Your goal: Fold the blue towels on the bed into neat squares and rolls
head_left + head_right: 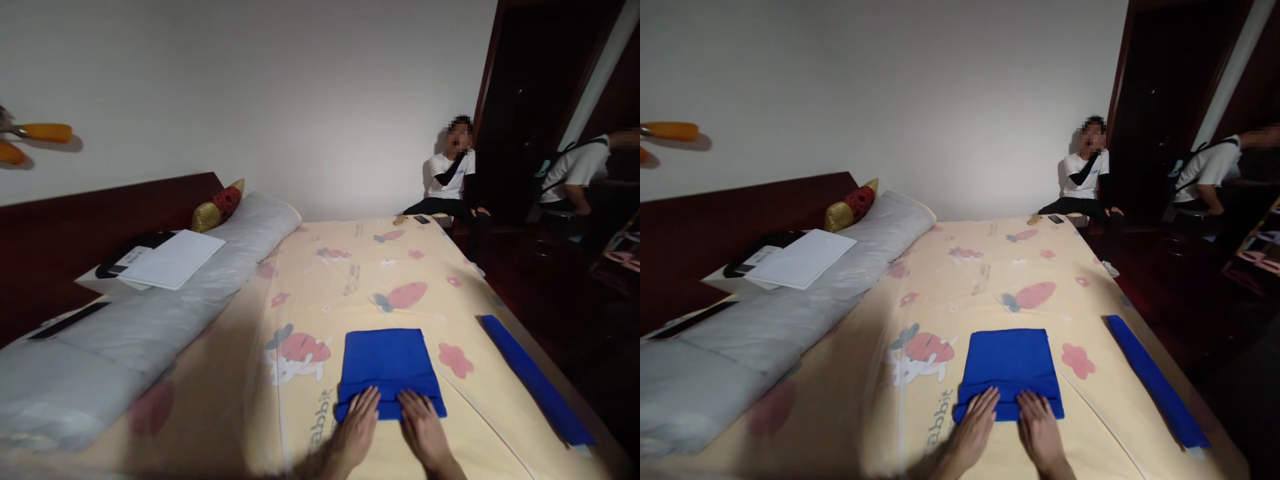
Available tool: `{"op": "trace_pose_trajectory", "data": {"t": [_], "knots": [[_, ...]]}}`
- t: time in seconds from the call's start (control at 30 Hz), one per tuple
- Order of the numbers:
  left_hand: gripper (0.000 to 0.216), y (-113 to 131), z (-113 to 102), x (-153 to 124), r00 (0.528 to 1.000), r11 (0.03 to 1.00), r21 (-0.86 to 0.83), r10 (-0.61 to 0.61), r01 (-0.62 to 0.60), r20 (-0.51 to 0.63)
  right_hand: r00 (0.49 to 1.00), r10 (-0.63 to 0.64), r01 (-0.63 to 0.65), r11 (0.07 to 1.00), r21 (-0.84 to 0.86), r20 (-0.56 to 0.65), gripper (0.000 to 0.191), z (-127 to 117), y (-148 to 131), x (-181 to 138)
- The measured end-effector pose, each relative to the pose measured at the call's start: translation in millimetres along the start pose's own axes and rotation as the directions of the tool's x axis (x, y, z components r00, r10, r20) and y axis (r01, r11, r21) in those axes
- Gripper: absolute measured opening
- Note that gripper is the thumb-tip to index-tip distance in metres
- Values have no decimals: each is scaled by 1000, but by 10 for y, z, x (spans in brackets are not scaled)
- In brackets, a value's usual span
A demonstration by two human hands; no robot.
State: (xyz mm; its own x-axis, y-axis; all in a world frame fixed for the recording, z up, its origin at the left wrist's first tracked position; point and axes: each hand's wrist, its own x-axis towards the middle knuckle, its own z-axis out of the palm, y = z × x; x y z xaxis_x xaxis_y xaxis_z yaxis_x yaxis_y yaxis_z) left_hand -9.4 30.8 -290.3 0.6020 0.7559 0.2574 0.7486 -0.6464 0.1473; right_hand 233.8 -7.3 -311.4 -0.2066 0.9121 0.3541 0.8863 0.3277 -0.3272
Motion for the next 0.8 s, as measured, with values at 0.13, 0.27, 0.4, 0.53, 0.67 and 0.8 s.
{"op": "trace_pose_trajectory", "data": {"t": [0.13, 0.27, 0.4, 0.53, 0.67, 0.8], "knots": [[49, -452, -123, -214, 994, 986, 151, -57, 72, -98, 980, 173, -186, 972, -141, -100, 42, -99, 492, -226], [57, -222, -91, -129, 989, 981, 166, -80, 100, -124, 976, 187, -201, 970, -138, -107, 45, -4, 186, -103], [61, 232, 22, 179, 999, 999, 20, 40, -40, -14, 997, -31, 29, 999, 35, 73, 52, 97, -315, 214], [55, -4, -20, 122, 999, 996, 91, -13, 16, -30, 995, 72, -72, 997, -4, 68, 43, 4, -16, 186], [50, -451, -122, -189, 981, 966, 209, -123, 153, -147, 965, 249, -258, 955, -147, -78, 45, -133, 539, -79], [52, -253, -112, -163, 976, 974, 169, -118, 150, -185, 969, 227, -241, 959, -152, -99, 44, -84, 338, -50]]}}
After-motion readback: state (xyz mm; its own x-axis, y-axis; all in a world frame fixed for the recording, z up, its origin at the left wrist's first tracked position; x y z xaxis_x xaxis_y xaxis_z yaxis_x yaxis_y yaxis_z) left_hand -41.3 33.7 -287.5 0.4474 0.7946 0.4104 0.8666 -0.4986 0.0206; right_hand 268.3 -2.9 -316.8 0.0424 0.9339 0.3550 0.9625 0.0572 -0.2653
